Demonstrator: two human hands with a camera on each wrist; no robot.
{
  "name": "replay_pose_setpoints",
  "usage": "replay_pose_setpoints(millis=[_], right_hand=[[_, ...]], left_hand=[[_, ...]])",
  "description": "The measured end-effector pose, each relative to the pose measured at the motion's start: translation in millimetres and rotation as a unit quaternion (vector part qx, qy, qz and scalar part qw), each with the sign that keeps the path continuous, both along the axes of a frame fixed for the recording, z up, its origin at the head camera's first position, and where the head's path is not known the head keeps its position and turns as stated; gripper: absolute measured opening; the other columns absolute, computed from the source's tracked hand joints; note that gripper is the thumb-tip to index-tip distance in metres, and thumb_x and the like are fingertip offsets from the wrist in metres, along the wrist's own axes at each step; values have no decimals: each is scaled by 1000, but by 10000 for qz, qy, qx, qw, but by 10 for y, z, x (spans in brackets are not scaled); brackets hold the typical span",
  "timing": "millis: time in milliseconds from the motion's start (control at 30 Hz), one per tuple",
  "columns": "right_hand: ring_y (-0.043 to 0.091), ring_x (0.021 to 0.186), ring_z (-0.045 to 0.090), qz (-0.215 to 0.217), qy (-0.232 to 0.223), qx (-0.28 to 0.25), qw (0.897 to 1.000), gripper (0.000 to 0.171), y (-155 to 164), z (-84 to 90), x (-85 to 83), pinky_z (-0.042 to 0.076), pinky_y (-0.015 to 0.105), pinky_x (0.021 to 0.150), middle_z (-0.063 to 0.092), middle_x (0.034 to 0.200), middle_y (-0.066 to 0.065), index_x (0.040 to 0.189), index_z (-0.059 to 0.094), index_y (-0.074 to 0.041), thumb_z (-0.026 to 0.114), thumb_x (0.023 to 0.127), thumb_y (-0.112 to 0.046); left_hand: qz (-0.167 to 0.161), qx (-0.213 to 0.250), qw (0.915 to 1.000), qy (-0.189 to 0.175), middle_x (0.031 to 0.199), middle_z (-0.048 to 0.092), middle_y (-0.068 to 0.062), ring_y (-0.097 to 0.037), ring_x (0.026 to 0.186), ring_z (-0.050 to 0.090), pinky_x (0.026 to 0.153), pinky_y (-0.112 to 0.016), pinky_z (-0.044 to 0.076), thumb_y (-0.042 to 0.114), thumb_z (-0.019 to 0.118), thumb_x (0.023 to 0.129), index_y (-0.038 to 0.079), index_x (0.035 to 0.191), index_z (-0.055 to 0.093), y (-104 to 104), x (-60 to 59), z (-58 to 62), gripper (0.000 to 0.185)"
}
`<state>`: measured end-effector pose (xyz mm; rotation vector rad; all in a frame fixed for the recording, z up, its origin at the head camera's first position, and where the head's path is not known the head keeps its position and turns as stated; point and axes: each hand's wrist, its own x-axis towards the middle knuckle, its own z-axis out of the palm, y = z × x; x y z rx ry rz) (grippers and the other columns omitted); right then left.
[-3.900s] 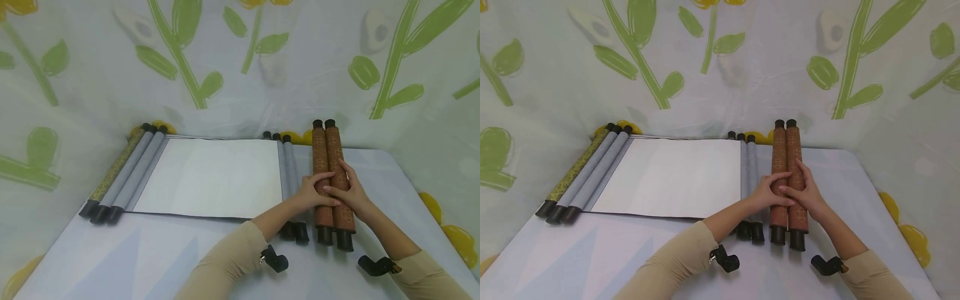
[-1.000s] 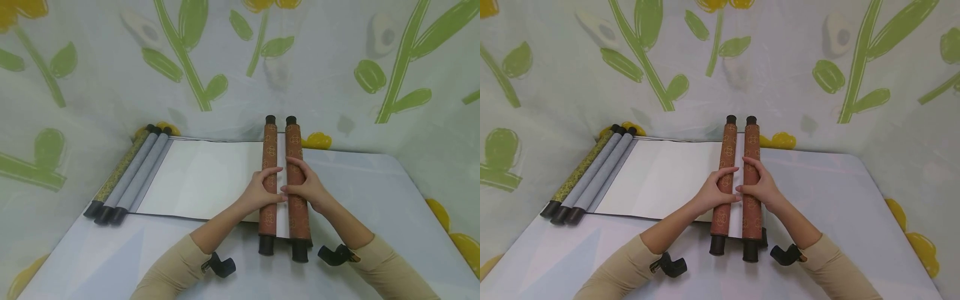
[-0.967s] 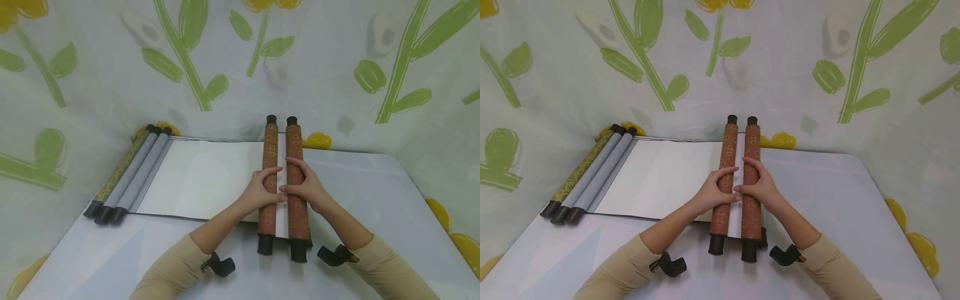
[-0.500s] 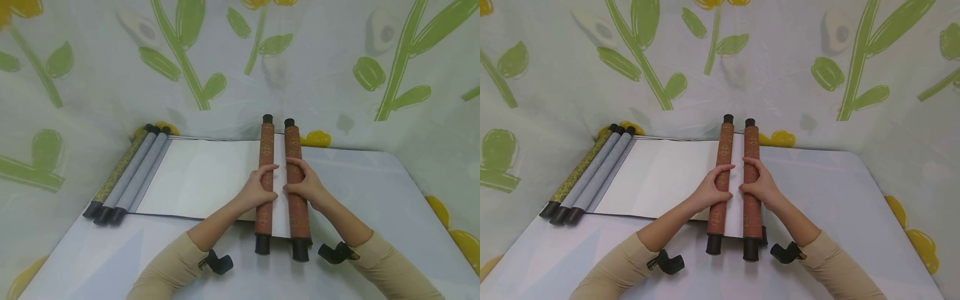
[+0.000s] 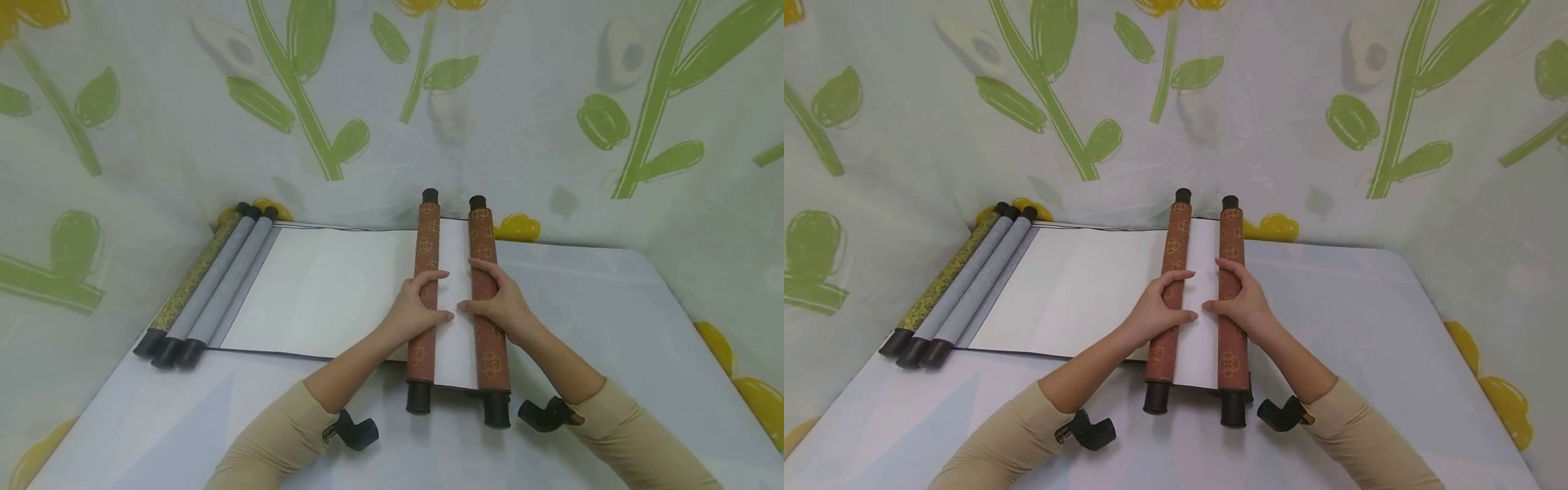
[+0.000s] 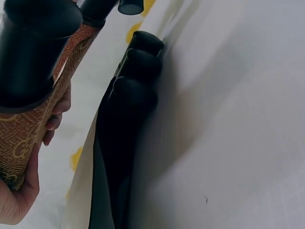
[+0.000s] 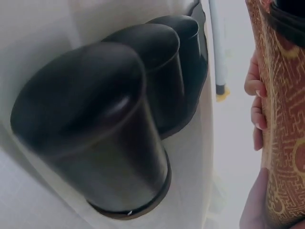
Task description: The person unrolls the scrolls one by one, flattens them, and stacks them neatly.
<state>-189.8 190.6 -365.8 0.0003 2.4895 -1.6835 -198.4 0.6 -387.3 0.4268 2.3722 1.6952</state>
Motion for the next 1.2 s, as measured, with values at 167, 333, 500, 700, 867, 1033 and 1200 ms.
replay_pose_setpoints(millis=[167,333,500,700,867,1033,1200], right_hand=[[34,119,43,11,-19,139,9999,85,4,8,-8,43,43,90,31,147,18,147,31,-16,75,75,-5],[36,118,41,133,-40,99,9999,82,9,30,-4,44,42,86,27,148,20,147,29,-15,67,76,1],[37,125,33,269,29,429,9987,75,39,35,-20,39,50,94,23,152,21,147,31,-14,56,78,2],[36,127,32,118,-24,471,9988,75,81,40,-45,38,49,94,22,153,19,147,32,-16,57,79,-1],[37,131,33,151,198,474,9986,87,66,14,-50,38,52,99,25,153,16,148,31,-15,77,74,-7],[38,130,34,118,233,564,9981,88,52,19,-53,38,53,98,26,152,17,147,32,-13,76,72,-1],[38,125,34,52,104,657,9978,87,48,54,-62,40,48,90,23,152,19,147,31,-14,67,71,8]], left_hand=[[-31,-60,10000,-52,136,39,-14,-29,118,42,96,-50,39,11,76,74,27,133,51,-28,-7,16,66],[-91,-156,9998,-35,136,38,-16,-29,113,42,89,-46,41,4,66,72,27,133,50,-80,-18,13,67],[-21,-200,9998,56,136,39,-16,-28,113,41,86,-43,40,2,60,73,26,133,52,-122,-26,26,65],[210,-24,9998,-54,134,40,-16,-27,112,41,86,-42,40,4,56,75,25,131,54,-146,-27,22,60],[342,-18,9994,-35,130,42,-16,-28,112,44,90,-46,41,6,67,75,25,131,55,-157,-34,13,60],[345,-112,9993,-22,132,42,-16,-29,114,44,93,-48,41,7,74,73,25,132,53,-179,-31,27,65],[359,-108,9993,-65,130,40,-17,-29,105,44,78,-39,44,-2,64,71,26,133,52,-205,-28,41,69]])
